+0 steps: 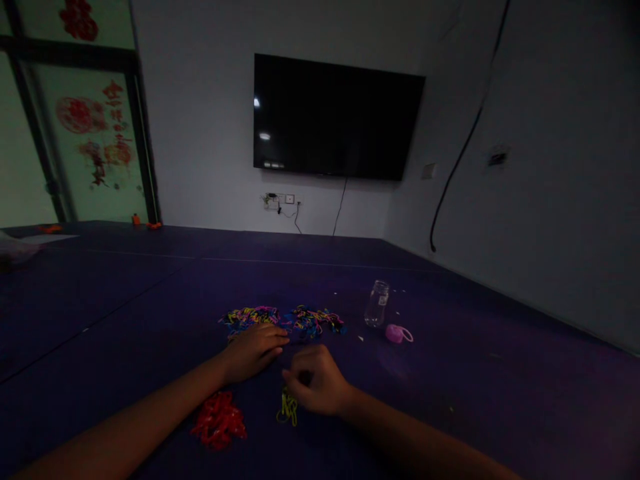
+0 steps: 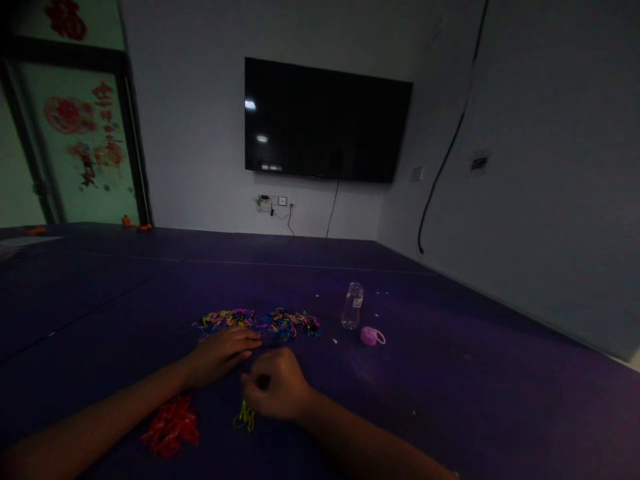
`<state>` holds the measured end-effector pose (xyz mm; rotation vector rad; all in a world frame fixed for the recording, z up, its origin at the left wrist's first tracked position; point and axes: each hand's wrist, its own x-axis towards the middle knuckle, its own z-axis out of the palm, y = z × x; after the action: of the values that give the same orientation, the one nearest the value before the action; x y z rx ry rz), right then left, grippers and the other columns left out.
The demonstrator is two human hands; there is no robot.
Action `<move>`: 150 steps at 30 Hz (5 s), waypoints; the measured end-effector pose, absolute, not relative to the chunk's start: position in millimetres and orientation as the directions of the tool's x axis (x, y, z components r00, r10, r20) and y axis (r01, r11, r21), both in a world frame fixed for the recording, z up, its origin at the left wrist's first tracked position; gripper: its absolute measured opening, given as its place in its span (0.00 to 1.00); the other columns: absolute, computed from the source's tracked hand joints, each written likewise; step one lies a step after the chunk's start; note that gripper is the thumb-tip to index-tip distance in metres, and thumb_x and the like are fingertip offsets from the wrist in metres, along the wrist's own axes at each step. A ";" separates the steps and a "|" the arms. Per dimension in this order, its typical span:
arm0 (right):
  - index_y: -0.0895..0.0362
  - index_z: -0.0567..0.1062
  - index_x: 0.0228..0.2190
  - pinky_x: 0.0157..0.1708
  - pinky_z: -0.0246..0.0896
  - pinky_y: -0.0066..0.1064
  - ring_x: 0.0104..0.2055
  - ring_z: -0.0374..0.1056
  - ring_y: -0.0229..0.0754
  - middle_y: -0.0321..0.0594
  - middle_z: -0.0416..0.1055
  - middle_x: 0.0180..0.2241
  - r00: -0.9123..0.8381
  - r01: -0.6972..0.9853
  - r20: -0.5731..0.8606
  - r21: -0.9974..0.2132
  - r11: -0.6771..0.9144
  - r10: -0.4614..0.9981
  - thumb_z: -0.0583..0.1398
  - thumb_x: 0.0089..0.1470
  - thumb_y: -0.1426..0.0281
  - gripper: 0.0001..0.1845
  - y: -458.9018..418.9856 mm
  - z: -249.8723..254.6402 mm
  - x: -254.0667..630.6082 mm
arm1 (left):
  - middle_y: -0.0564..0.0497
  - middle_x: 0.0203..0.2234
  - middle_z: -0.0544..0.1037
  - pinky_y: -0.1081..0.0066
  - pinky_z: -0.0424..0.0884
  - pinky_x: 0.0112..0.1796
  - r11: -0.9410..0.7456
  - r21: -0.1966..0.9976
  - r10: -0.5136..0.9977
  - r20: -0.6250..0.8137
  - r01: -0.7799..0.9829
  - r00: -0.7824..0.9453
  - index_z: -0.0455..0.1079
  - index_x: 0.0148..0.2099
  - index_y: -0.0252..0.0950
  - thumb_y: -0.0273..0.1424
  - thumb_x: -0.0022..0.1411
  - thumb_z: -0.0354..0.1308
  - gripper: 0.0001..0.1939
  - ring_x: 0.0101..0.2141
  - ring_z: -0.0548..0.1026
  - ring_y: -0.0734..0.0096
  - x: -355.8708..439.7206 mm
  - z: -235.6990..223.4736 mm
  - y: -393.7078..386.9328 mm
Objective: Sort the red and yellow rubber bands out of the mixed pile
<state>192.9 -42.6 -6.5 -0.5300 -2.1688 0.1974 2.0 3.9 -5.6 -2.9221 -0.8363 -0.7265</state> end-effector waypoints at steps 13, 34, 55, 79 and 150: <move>0.55 0.62 0.17 0.20 0.49 0.26 0.16 0.56 0.33 0.33 0.64 0.15 -0.662 0.247 0.710 -0.095 0.964 0.240 0.51 0.45 0.70 0.08 -48.8 -4.8 191.6 | 0.45 0.48 0.74 0.61 0.64 0.48 -0.844 0.109 0.518 0.418 0.525 0.747 0.69 0.50 0.37 0.32 0.68 0.46 0.14 0.48 0.70 0.62 3.2 -1.4 0.8; 0.57 0.73 0.31 0.42 0.60 0.33 0.41 0.68 0.42 0.43 0.74 0.36 -0.525 0.675 0.641 -0.086 0.733 0.559 0.50 0.60 0.73 0.12 2.2 1.9 227.9 | 0.48 0.46 0.74 0.61 0.65 0.48 -0.831 0.097 0.531 0.433 0.548 0.729 0.69 0.50 0.40 0.25 0.63 0.51 0.15 0.47 0.70 0.62 3.8 -5.4 1.8; 0.57 0.75 0.41 0.52 0.55 0.38 0.48 0.64 0.45 0.44 0.72 0.43 -0.571 0.713 0.521 -0.067 0.698 0.634 0.53 0.59 0.73 0.12 6.2 -5.4 223.2 | 0.47 0.46 0.74 0.60 0.64 0.49 -0.830 0.095 0.532 0.425 0.549 0.732 0.69 0.50 0.39 0.26 0.64 0.49 0.15 0.47 0.69 0.62 4.7 -1.3 -1.9; 0.57 0.75 0.35 0.48 0.56 0.36 0.46 0.65 0.44 0.43 0.72 0.38 -0.589 0.728 0.463 -0.052 0.683 0.663 0.54 0.58 0.72 0.09 10.1 -8.3 224.1 | 0.47 0.45 0.74 0.60 0.64 0.48 -0.833 0.086 0.525 0.436 0.547 0.730 0.69 0.50 0.40 0.27 0.64 0.49 0.14 0.47 0.70 0.61 4.3 -2.5 -1.8; 0.54 0.79 0.30 0.39 0.61 0.27 0.37 0.72 0.41 0.38 0.77 0.33 -0.197 0.768 0.473 -0.471 0.435 0.859 0.51 0.50 0.78 0.17 16.6 -1.1 236.1 | 0.48 0.45 0.74 0.61 0.64 0.49 -0.826 0.064 0.529 0.434 0.561 0.729 0.70 0.48 0.38 0.25 0.64 0.49 0.13 0.47 0.70 0.63 5.1 -1.9 -2.3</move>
<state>236.1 16.6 -1.1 -1.3659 -1.9953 0.1681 5.1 -2.3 -1.9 -2.8544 -0.9006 -0.6837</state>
